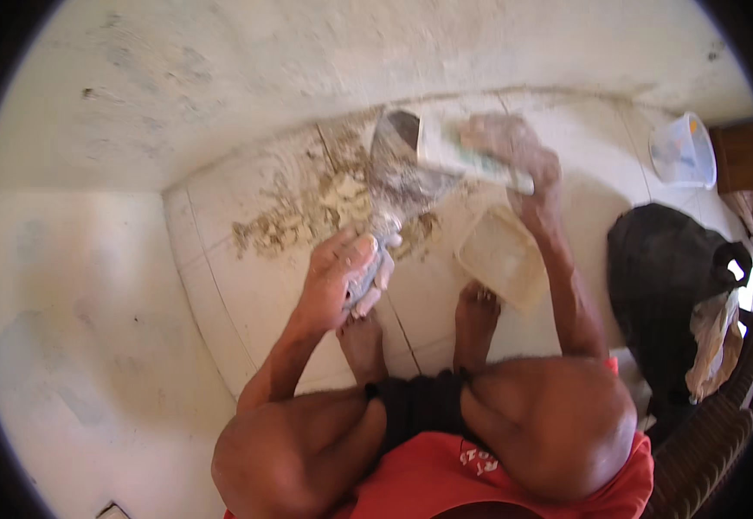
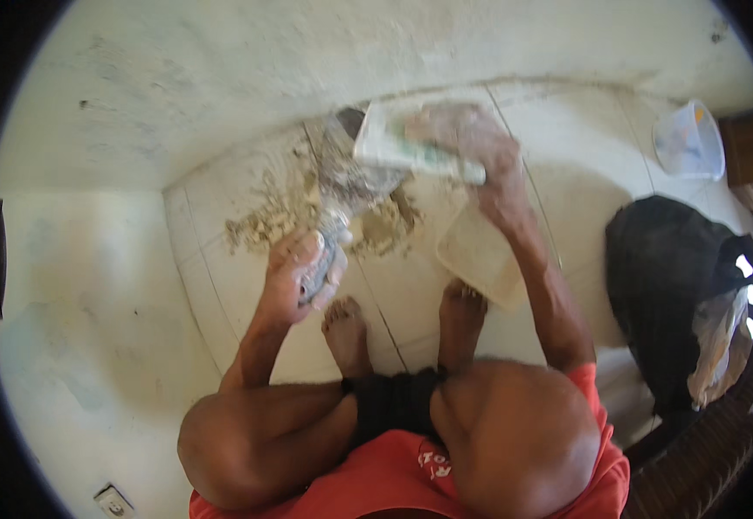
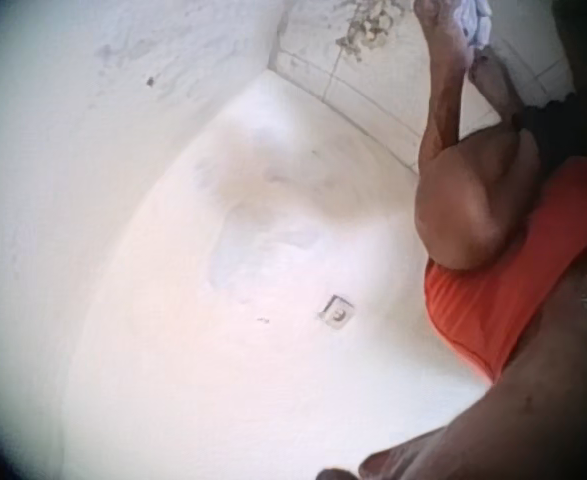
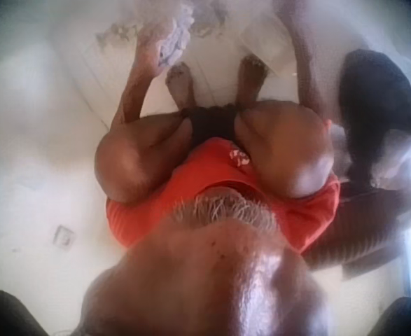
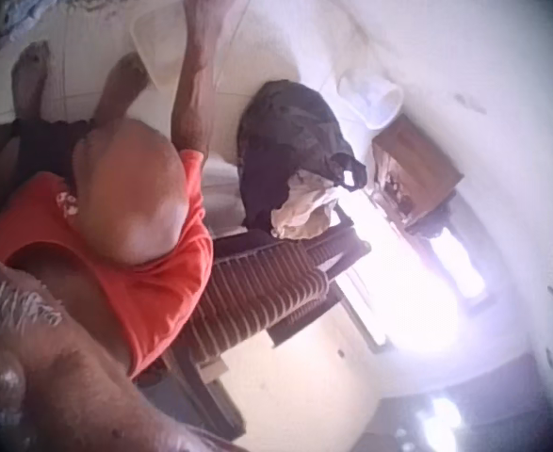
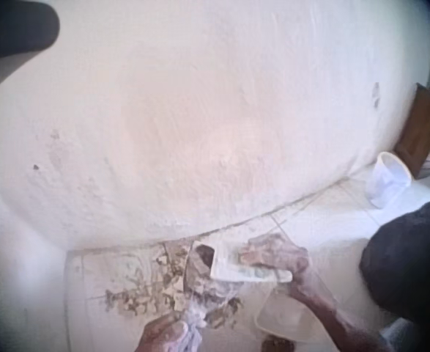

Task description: The person scrapes a wall surface, scoops putty from a container onto putty knives, and applies the putty across the wall using the knives.

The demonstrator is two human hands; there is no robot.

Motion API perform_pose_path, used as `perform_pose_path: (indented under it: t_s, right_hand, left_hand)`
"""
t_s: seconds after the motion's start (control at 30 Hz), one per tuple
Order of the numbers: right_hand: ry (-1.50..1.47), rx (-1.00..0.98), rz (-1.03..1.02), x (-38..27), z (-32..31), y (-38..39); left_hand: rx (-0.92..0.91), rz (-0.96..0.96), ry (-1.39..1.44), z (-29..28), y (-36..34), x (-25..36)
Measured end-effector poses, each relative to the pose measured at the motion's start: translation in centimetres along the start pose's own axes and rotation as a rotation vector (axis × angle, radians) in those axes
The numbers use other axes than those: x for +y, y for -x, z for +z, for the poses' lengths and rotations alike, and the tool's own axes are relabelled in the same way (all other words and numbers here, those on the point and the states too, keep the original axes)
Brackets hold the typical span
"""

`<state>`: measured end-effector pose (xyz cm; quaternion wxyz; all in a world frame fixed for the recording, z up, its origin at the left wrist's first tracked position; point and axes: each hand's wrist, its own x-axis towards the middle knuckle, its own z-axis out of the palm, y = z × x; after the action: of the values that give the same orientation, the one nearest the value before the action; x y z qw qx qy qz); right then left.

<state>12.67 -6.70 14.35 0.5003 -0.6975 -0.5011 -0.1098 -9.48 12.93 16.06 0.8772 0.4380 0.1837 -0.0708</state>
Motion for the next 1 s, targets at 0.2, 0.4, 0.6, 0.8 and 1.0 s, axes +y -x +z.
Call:
perform_pose_path:
  t_s: [0.2, 0.4, 0.6, 0.8, 1.0]
  right_hand:
    - [0.136, -0.032, 0.765, 0.9, -4.6, 5.9]
    - [0.192, -0.267, 1.150, -3.5, -8.7, 11.6]
    - [0.629, -0.544, 0.946, -4.6, -6.7, 14.9]
    - [0.804, -0.709, 0.896, -1.7, -4.9, 18.0]
    - [0.885, -0.646, 0.744, -0.9, -3.5, 18.4]
  left_hand:
    - [0.012, 0.127, -0.197, -1.3, -0.5, -3.3]
    - [0.199, 0.059, -0.402, -1.0, -3.4, -8.1]
    - [0.137, 0.084, -0.581, -0.4, -8.6, -14.4]
    - [0.077, 0.168, -0.754, -0.5, -10.4, -16.4]
    - [0.121, 0.205, -0.766, -0.1, -8.9, -17.4]
